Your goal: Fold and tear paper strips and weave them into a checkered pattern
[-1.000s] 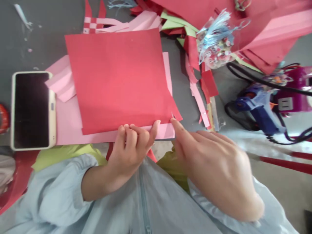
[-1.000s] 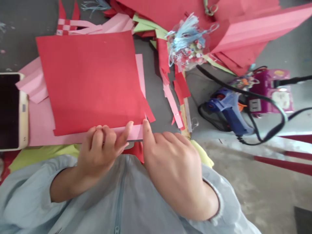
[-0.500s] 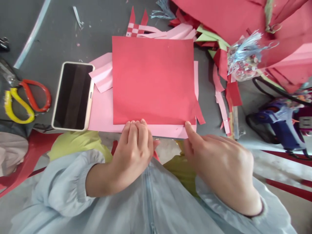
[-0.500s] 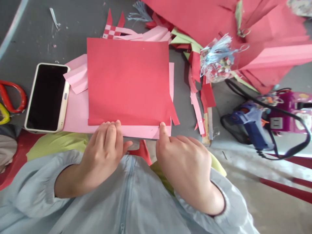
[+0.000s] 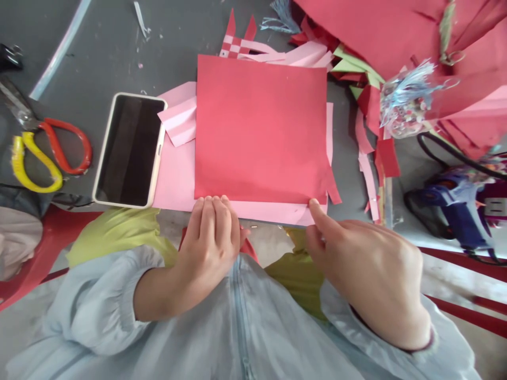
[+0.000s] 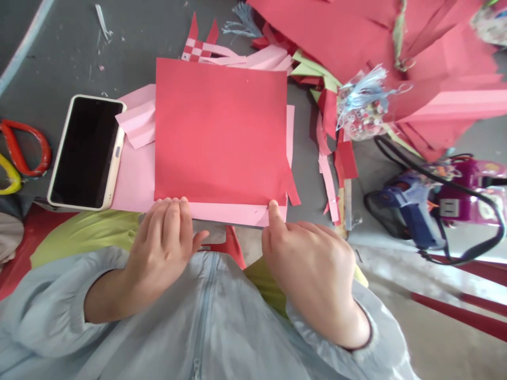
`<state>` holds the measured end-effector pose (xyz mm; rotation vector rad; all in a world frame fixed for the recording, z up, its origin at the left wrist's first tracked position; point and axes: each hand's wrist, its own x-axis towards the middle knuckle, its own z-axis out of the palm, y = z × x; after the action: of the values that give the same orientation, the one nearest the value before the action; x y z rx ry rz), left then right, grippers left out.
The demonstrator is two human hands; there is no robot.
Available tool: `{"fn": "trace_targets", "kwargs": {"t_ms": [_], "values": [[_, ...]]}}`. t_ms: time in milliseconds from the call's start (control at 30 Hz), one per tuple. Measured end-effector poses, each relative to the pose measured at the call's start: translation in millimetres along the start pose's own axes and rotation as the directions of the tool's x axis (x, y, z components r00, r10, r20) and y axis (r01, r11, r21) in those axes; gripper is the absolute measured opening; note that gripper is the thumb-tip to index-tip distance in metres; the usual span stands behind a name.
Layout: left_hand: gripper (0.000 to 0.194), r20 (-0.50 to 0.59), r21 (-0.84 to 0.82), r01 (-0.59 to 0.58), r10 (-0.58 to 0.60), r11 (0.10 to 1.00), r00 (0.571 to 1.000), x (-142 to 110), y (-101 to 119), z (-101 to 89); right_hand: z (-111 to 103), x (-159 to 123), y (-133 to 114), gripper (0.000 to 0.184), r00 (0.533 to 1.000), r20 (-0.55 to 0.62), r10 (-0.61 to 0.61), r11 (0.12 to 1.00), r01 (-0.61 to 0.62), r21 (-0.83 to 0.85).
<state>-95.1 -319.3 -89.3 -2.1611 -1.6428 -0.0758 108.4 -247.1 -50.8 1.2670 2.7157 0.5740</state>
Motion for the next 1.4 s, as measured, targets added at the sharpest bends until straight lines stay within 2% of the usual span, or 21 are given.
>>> {"fn": "trace_targets", "kwargs": {"t_ms": [267,433,733,900,1033,1100,1167,1267,1400], "values": [[0.061,0.017,0.003,0.009,-0.009,1.0,1.0,-0.9,1.0,2.2,-0.7,1.7,0.4,0.032,1.0,0.018,-0.01,1.0,0.01,0.009],[0.041,0.041,0.037,-0.004,0.003,0.999,0.999,1.5,-2.4,2.1,-1.5,2.3,-0.4,0.031,1.0,0.029,0.011,1.0,-0.011,0.013],[0.039,-0.051,0.076,-0.019,0.023,0.997,0.998,4.5,-5.8,7.5,-1.7,5.1,-1.2,0.026,0.999,-0.002,0.04,0.999,-0.04,-0.002],[0.038,-0.062,0.077,-0.03,0.035,0.997,0.997,9.1,-7.9,4.3,-0.3,5.6,-2.1,0.028,0.999,-0.014,0.046,0.999,-0.046,0.003],[0.035,-0.056,0.089,-0.022,0.027,0.996,0.998,10.5,-7.6,2.9,1.2,5.3,-0.9,0.031,0.998,0.019,0.059,0.998,-0.059,0.012],[0.034,-0.052,0.061,-0.01,0.013,0.998,0.999,8.4,-8.4,4.4,1.5,5.7,1.5,0.034,0.996,0.058,0.071,0.996,-0.074,0.047],[0.038,-0.054,-0.015,-0.005,0.004,1.0,0.999,5.7,-11.6,6.9,1.3,7.1,5.0,0.039,0.984,0.151,0.092,0.989,-0.108,0.103],[0.051,-0.079,-0.116,-0.025,0.016,0.993,0.997,4.2,-21.6,8.9,-0.1,11.5,10.6,0.044,0.93,0.323,0.177,0.958,-0.239,0.16],[0.032,-0.068,-0.123,-0.081,0.073,0.989,0.995,7.6,-33.3,4.4,-3.8,19.8,17.0,0.044,0.863,0.447,0.236,0.917,-0.349,0.19]]}}
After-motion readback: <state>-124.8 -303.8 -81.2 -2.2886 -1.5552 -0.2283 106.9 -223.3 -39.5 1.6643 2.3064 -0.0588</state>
